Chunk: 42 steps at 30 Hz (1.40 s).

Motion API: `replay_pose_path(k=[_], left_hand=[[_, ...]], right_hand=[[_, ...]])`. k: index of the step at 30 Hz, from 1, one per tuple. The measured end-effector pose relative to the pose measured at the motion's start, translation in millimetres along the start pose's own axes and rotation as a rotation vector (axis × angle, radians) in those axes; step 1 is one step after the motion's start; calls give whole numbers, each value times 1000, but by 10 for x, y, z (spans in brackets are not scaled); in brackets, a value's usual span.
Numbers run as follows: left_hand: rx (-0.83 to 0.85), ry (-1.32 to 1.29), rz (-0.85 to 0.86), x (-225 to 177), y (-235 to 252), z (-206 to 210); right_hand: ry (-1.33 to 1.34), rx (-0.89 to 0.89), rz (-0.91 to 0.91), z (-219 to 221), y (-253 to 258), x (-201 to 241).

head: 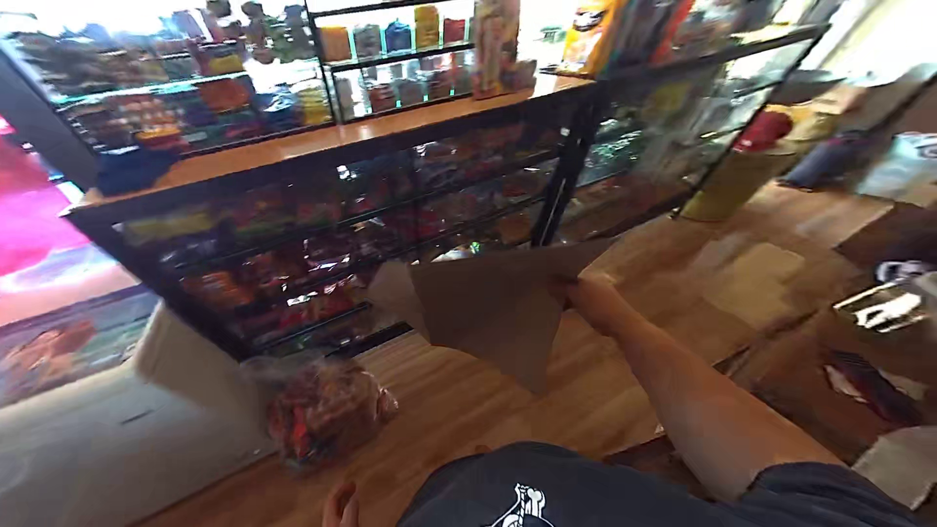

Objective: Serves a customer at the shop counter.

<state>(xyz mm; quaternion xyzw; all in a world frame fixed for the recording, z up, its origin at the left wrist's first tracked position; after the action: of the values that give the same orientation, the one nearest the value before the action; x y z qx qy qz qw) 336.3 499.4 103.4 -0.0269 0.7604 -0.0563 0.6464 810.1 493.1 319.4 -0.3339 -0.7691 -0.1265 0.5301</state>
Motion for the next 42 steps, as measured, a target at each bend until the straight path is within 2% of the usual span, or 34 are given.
replay_pose_path(k=[2,4,7,10,13,15,18,22,24,27,30,32,35,38,42], left_hand=[[135,-48,162,-178,509,619],[228,-141,292,-640,911,1322],[324,-307,453,-1418,1269,2265],[328,-298,828,-2184,1634,2853],[425,-93,1009,-2844,2047,3251],[570,139,975,-3215,2323,3580],[906,299,739,-3622,2719,4267],[1324,158,543,-3910,3116,5290],[1408,88,522,-3983,3281,5784],[1425,34,502,-4201,3498,6493],[1411,-226,462,-4433,3759,7108],[1336,-443,369,-4572,3918,7463],[1240,-657,244,-4738,4169,7957],[1188,-796,160,-4831,4313,8435],[1157,-979,98,-4814,4343,9065]], right_hand=[[316,-58,64,-373,228,5],[546,-85,123,-686,449,-25],[728,-106,180,-1089,793,-186],[790,-110,129,-1446,1148,-308],[798,-163,89,-1727,1455,-375],[798,-181,87,-1871,1657,-412],[805,-215,44,-2067,1976,-457],[769,-297,15,-2386,2468,-371],[747,-360,3,-2575,2737,-260],[725,-448,-42,-2911,3192,30],[618,-455,-174,-3218,3589,200],[529,-369,-270,-3372,3794,184],[602,-275,-263,-3459,4100,43],[612,-165,-306,-3511,4496,-44],[501,3,-468,-3656,5116,2]])
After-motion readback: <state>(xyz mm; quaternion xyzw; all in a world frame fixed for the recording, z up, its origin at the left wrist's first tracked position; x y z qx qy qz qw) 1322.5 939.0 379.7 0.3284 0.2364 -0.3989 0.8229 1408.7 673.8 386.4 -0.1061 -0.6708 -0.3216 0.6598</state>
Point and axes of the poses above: each hand's wrist, its own y-axis towards the middle knuckle, its own z-axis out of the palm, x = y × z, the point moved 1 cm from there along y, towards the middle knuckle, and after that the axes turned 8 degrees about z, right-handed, at the moved point
